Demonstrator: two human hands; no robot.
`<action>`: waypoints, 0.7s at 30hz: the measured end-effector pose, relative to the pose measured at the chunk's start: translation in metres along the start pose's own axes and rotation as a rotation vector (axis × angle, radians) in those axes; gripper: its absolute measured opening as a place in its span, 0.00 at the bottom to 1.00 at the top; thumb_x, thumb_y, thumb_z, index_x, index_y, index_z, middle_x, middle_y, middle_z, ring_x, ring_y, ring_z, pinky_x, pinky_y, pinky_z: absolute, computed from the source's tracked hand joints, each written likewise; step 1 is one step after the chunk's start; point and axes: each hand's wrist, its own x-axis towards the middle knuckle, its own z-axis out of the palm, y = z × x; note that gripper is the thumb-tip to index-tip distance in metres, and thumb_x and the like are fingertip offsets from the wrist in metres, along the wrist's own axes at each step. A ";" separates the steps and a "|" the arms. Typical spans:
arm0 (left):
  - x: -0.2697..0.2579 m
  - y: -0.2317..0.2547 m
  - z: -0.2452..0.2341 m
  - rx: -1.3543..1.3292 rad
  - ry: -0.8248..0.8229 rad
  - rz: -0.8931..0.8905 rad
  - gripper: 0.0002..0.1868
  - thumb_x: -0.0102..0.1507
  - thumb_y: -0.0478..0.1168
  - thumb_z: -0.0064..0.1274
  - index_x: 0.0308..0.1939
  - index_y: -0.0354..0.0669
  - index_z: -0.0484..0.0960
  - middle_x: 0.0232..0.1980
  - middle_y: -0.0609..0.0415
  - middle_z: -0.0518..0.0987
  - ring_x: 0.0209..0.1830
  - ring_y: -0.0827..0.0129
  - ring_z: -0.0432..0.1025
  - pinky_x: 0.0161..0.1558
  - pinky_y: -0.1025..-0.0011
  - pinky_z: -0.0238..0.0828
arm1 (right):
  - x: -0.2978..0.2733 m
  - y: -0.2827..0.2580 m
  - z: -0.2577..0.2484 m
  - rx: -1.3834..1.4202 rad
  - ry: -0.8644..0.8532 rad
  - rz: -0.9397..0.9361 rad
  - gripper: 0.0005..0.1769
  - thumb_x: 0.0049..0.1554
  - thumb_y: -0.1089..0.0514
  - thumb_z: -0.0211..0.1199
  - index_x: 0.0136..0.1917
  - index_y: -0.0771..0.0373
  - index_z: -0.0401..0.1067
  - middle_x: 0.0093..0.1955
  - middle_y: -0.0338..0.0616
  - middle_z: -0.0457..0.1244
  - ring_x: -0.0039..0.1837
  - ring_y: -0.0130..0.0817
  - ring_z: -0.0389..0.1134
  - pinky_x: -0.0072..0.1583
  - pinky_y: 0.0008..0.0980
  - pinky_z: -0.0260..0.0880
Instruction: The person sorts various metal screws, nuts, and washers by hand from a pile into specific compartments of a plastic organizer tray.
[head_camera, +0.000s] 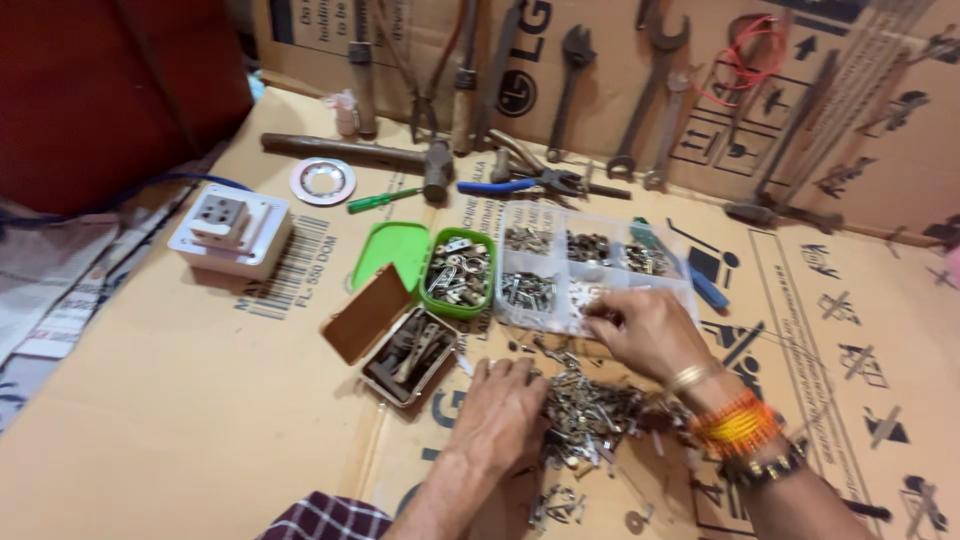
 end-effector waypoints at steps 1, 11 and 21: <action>0.000 0.000 0.000 0.020 0.006 0.000 0.22 0.56 0.40 0.64 0.52 0.36 0.81 0.64 0.35 0.73 0.66 0.42 0.65 0.69 0.42 0.53 | -0.016 0.011 -0.003 -0.025 -0.123 0.106 0.10 0.53 0.51 0.69 0.48 0.52 0.83 0.40 0.45 0.74 0.40 0.37 0.76 0.47 0.35 0.77; -0.004 0.004 -0.009 0.054 -0.086 -0.034 0.28 0.52 0.43 0.68 0.54 0.41 0.78 0.64 0.41 0.72 0.65 0.45 0.64 0.68 0.48 0.52 | -0.080 0.036 0.019 -0.010 -0.452 0.240 0.13 0.48 0.48 0.75 0.44 0.55 0.82 0.42 0.42 0.73 0.44 0.38 0.75 0.51 0.35 0.74; -0.002 0.001 -0.007 0.053 -0.081 -0.016 0.28 0.52 0.42 0.68 0.55 0.40 0.78 0.62 0.40 0.72 0.65 0.46 0.64 0.68 0.48 0.53 | -0.073 0.058 0.028 0.050 -0.334 0.205 0.12 0.46 0.58 0.69 0.45 0.59 0.82 0.39 0.45 0.73 0.42 0.38 0.75 0.48 0.35 0.75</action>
